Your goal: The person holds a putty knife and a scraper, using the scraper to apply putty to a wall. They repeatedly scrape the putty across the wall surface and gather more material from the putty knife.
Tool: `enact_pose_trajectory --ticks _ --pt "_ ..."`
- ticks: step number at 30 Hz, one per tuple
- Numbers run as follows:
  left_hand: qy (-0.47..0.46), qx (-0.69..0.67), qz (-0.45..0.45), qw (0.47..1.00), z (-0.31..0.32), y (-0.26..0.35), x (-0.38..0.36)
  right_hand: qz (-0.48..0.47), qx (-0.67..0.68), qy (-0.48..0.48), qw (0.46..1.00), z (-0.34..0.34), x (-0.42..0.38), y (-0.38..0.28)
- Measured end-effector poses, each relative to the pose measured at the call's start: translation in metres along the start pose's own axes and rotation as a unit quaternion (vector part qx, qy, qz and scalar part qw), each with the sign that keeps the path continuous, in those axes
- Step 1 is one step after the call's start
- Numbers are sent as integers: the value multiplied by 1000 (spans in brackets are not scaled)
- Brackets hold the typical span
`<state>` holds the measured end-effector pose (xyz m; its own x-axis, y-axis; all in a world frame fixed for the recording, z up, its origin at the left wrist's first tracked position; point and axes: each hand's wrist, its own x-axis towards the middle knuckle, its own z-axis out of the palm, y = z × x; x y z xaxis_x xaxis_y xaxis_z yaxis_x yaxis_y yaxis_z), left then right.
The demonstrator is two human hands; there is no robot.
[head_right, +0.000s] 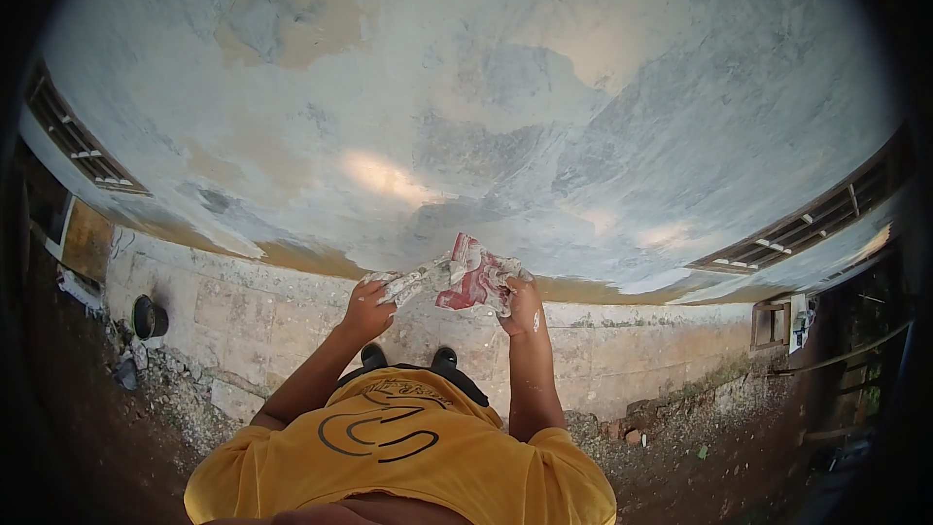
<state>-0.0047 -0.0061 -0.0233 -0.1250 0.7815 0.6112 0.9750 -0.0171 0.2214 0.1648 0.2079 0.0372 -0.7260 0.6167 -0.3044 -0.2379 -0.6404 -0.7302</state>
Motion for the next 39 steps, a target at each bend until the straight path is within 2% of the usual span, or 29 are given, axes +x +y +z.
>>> enact_pose_trajectory --ticks 4,5,7,8,10,11,13,14,16,18,19,20,22,24,26,28,29,31,32,33,34,35,36,37,38,39 --pt "-57 -9 -53 997 3 -4 -8 -21 23 28 999 0 -3 -9" --pt "-57 -9 -52 997 8 -2 -12 -59 36 -3 998 5 -4 -13" --pt "38 -77 -230 969 23 8 -21 -131 33 -34 990 4 -2 -15" --pt "38 -78 -228 970 23 15 -21 -132 34 -33 990 6 -3 -17" --pt "115 -264 -301 909 24 28 -19 -216 8 -6 976 12 -4 -19" --pt "116 -264 -301 909 28 31 -20 -216 8 -6 976 14 -3 -18" --pt "96 -486 -380 781 37 36 -23 -297 -25 0 955 16 0 -16" --pt "99 -485 -381 781 33 39 -18 -296 -26 -2 955 14 2 -14" --pt "65 -578 -394 712 11 49 1 -311 -87 -44 945 7 6 -7" --pt "64 -585 -412 696 -10 60 21 -299 -132 -45 944 3 7 0" --pt "60 -592 -431 679 -14 62 26 -319 -161 -14 934 3 8 7" --pt "62 -592 -431 678 -14 60 27 -338 -189 17 922 1 10 13" --pt "68 -636 -446 626 -14 58 27 -338 -206 8 918 -6 17 18" --pt "83 -654 -442 608 3 49 17 -320 -345 -39 881 -12 21 20" --pt "99 -670 -438 590 15 45 8 -313 -362 -55 876 -17 26 29" --pt "115 -661 -473 571 18 46 6 -358 -405 4 842 -24 30 45" --pt "115 -661 -474 570 13 47 8 -382 -435 13 815 -16 27 46" --pt "108 -670 -418 604 3 49 13 -369 -453 16 812 -3 21 44" --pt "109 -670 -418 604 -6 52 19 -356 -470 20 808 4 19 41" --pt "110 -635 -382 662 -17 55 26 -314 -429 -16 847 2 24 39" --pt "111 -597 -343 716 -25 57 33 -314 -430 -17 846 0 25 38" --pt "113 -597 -343 716 -30 55 36 -253 -382 3 889 0 24 37" --pt "128 -483 -277 821 -35 52 36 -189 -332 23 924 -1 23 35" --pt "136 -355 -204 902 -38 48 35 -188 -332 22 924 -1 22 34" --pt "136 -355 -204 902 -36 42 31 -145 -221 30 964 -1 18 31" --pt "96 -234 -163 954 -30 33 24 -100 -107 39 988 -1 14 27"
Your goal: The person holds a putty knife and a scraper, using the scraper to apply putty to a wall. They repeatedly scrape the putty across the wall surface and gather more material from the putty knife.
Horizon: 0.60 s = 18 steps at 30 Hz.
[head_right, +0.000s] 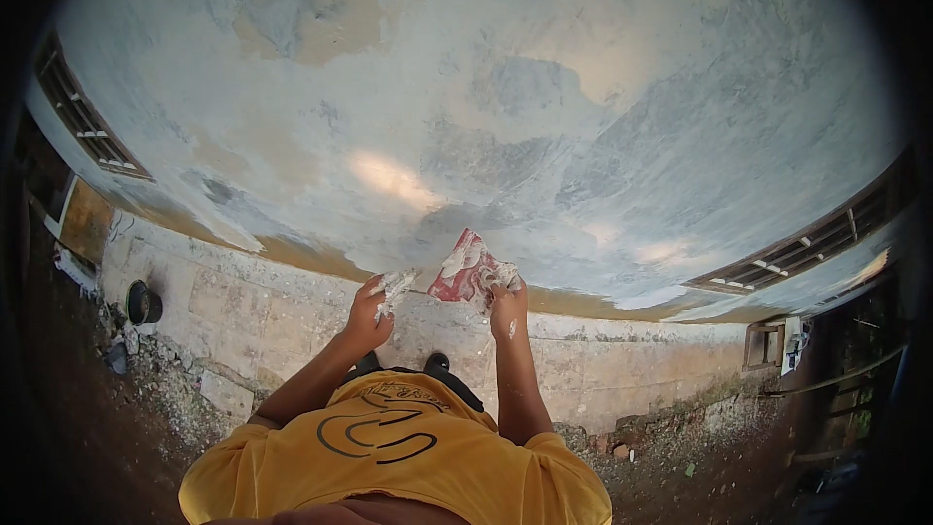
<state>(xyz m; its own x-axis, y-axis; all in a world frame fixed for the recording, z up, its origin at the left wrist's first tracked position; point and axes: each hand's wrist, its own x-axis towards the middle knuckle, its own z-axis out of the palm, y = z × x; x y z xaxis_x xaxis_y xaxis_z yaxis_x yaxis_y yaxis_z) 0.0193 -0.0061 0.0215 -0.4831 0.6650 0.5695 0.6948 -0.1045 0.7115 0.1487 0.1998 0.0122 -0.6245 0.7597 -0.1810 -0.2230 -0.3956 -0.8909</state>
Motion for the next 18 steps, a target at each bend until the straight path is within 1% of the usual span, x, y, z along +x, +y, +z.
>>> enact_pose_trajectory --ticks 1,2,4,5,7,11,14,16,17,18 --pt "-33 129 51 990 1 -10 -3 1 0 1 1000 0 -3 -5" --pt "-34 129 50 990 1 -15 -3 17 9 -8 1000 1 -5 -11" --pt "-112 185 116 969 3 -22 -4 56 30 -15 998 -5 -3 -15" --pt "-114 184 116 969 6 -24 -5 56 31 -13 998 -6 -4 -18" --pt "-104 213 150 960 10 -25 -9 77 33 -37 996 -7 -4 -25" --pt "-97 217 143 961 13 -33 -16 93 67 -43 993 -23 6 -22" --pt "-89 248 152 952 16 -49 -24 88 90 -45 991 -33 8 -25" --pt "-110 255 135 951 15 -53 -27 87 181 -36 979 -36 9 -29" --pt "-110 255 135 951 17 -54 -30 87 181 -36 979 -29 7 -35" --pt "-72 214 65 972 22 -53 -35 23 148 -45 988 -17 2 -43"
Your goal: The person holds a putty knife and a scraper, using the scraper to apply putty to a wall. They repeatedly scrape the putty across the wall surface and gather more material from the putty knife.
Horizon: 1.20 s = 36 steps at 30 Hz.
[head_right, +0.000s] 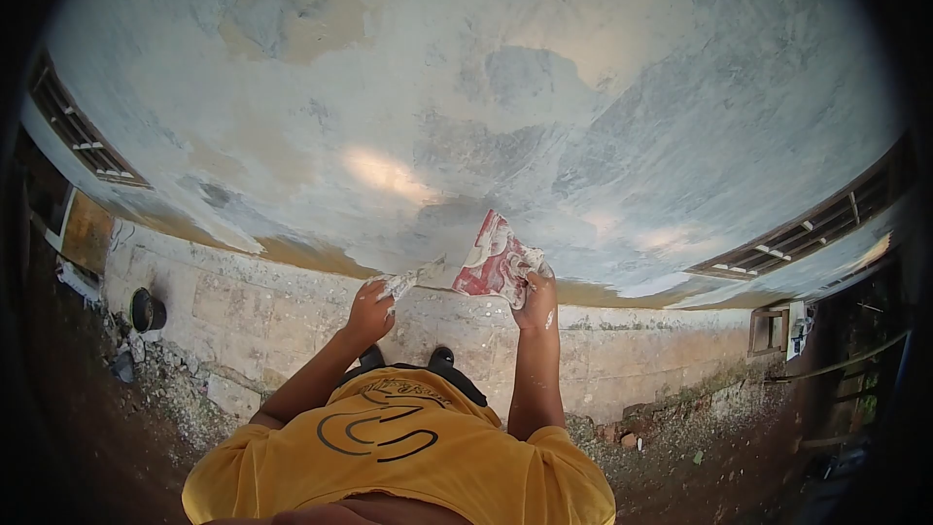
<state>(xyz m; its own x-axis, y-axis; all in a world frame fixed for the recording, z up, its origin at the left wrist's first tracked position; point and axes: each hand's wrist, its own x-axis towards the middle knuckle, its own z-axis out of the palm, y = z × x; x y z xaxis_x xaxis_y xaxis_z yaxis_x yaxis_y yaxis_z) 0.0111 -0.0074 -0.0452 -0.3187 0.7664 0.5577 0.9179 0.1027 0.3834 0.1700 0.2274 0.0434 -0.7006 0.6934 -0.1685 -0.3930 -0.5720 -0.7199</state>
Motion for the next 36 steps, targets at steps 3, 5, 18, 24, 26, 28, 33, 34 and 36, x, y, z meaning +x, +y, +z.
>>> enact_pose_trajectory --ticks 3,5,18,24,26,28,33,34,36 --pt "43 -126 -126 983 15 8 -12 -90 -25 -29 995 8 -1 -2" --pt "60 -203 -180 961 25 13 -19 -194 -51 1 980 17 1 2" --pt "58 -634 -407 655 -5 41 13 -284 -312 -59 905 24 -4 32" --pt "70 -657 -413 626 -18 43 22 -420 -416 -70 804 21 -2 47" --pt "65 -666 -400 627 -21 41 23 -433 -436 -70 786 19 0 48" --pt "48 -657 -411 630 -23 42 25 -446 -456 -69 767 8 8 55" --pt "65 -672 -419 608 -30 46 28 -517 -518 -36 680 -14 19 73" --pt "64 -675 -405 613 -30 46 27 -518 -518 -36 679 -14 20 72" --pt "57 -670 -405 619 -39 51 31 -464 -534 -93 701 -6 20 63"
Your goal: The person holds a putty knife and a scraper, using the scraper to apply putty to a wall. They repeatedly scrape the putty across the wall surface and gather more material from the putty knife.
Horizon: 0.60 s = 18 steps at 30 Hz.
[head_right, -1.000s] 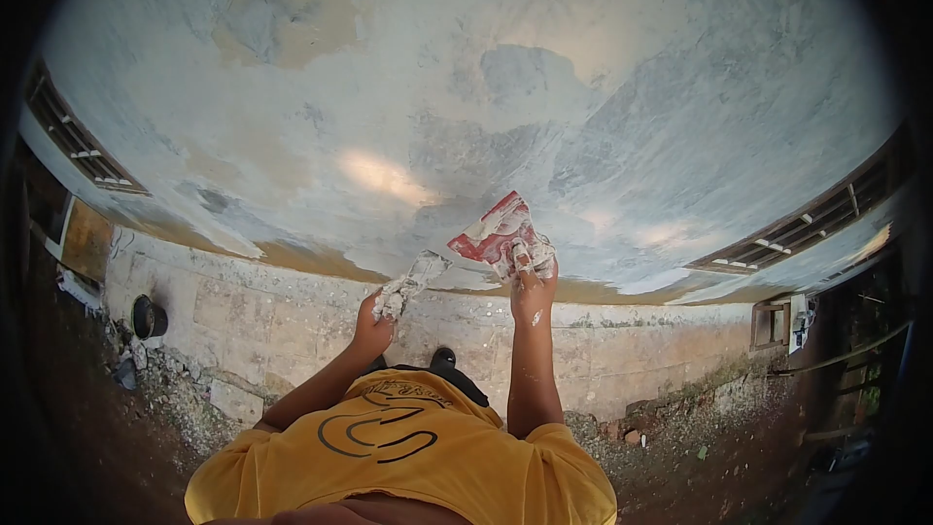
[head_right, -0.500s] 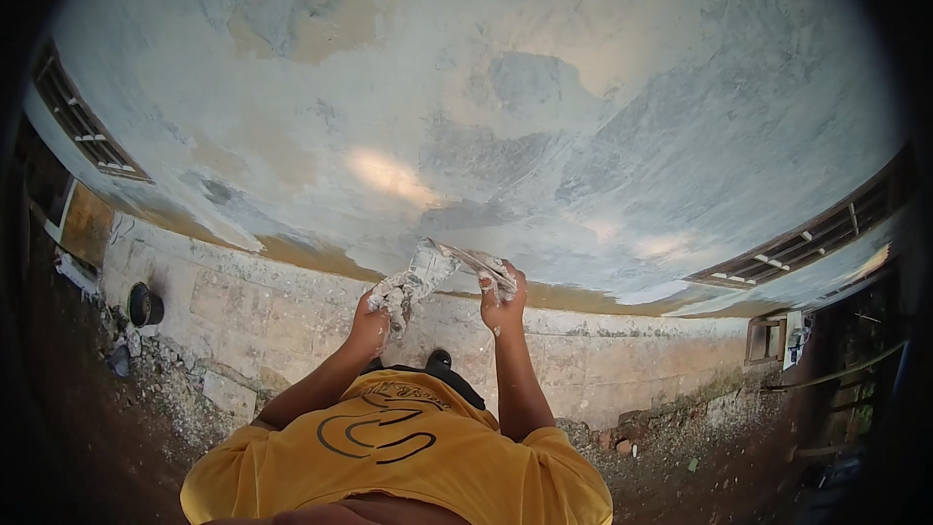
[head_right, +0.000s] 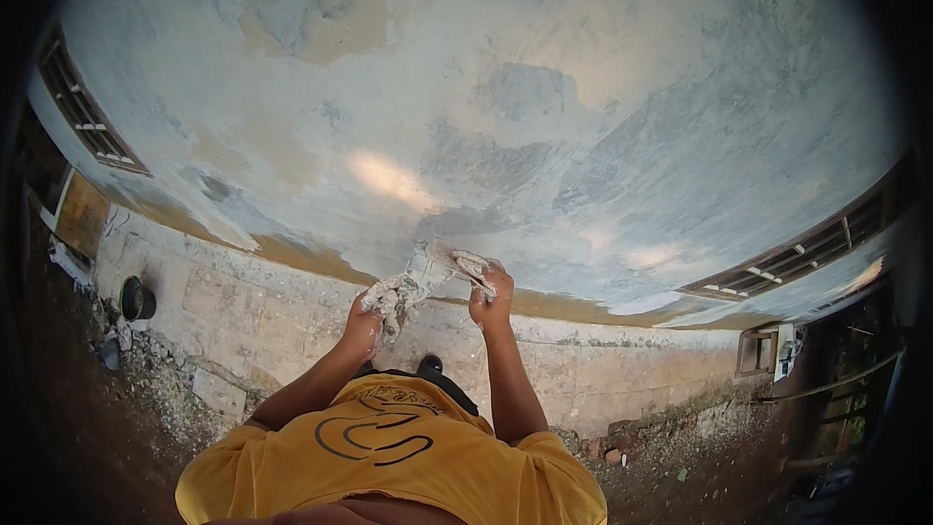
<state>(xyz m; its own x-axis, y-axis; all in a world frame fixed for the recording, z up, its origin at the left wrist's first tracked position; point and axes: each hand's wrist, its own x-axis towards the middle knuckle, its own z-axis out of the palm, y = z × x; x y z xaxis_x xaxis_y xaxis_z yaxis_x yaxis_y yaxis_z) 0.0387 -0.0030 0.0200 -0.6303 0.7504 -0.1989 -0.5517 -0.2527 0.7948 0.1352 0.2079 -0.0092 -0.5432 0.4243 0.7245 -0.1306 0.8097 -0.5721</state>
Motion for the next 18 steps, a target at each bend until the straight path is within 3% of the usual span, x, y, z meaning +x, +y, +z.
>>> enact_pose_trajectory --ticks 4,6,10,12,13,14,15,16,17,18 --pt "27 -10 21 999 3 -1 -3 15 70 13 997 5 2 12" --pt "-1 -18 28 999 -7 -10 1 -40 4 18 999 4 2 17" --pt "-32 -88 57 994 -2 2 0 -16 -49 -47 998 5 -6 22" --pt "-9 -87 68 994 1 6 4 192 47 -28 980 0 6 -2" --pt "13 -86 76 993 1 7 5 191 48 -28 980 -3 8 -11" --pt "13 -85 78 993 -1 7 7 306 178 40 934 -6 10 -20" --pt "2 -14 113 993 -5 7 10 411 301 106 854 -7 11 -25" --pt "-10 58 146 988 -9 5 12 464 406 108 779 -11 12 -25" --pt "-10 60 143 988 -14 0 16 466 407 110 778 -13 12 -27" --pt "2 145 193 970 -18 -4 22 483 454 90 743 -15 11 -29"
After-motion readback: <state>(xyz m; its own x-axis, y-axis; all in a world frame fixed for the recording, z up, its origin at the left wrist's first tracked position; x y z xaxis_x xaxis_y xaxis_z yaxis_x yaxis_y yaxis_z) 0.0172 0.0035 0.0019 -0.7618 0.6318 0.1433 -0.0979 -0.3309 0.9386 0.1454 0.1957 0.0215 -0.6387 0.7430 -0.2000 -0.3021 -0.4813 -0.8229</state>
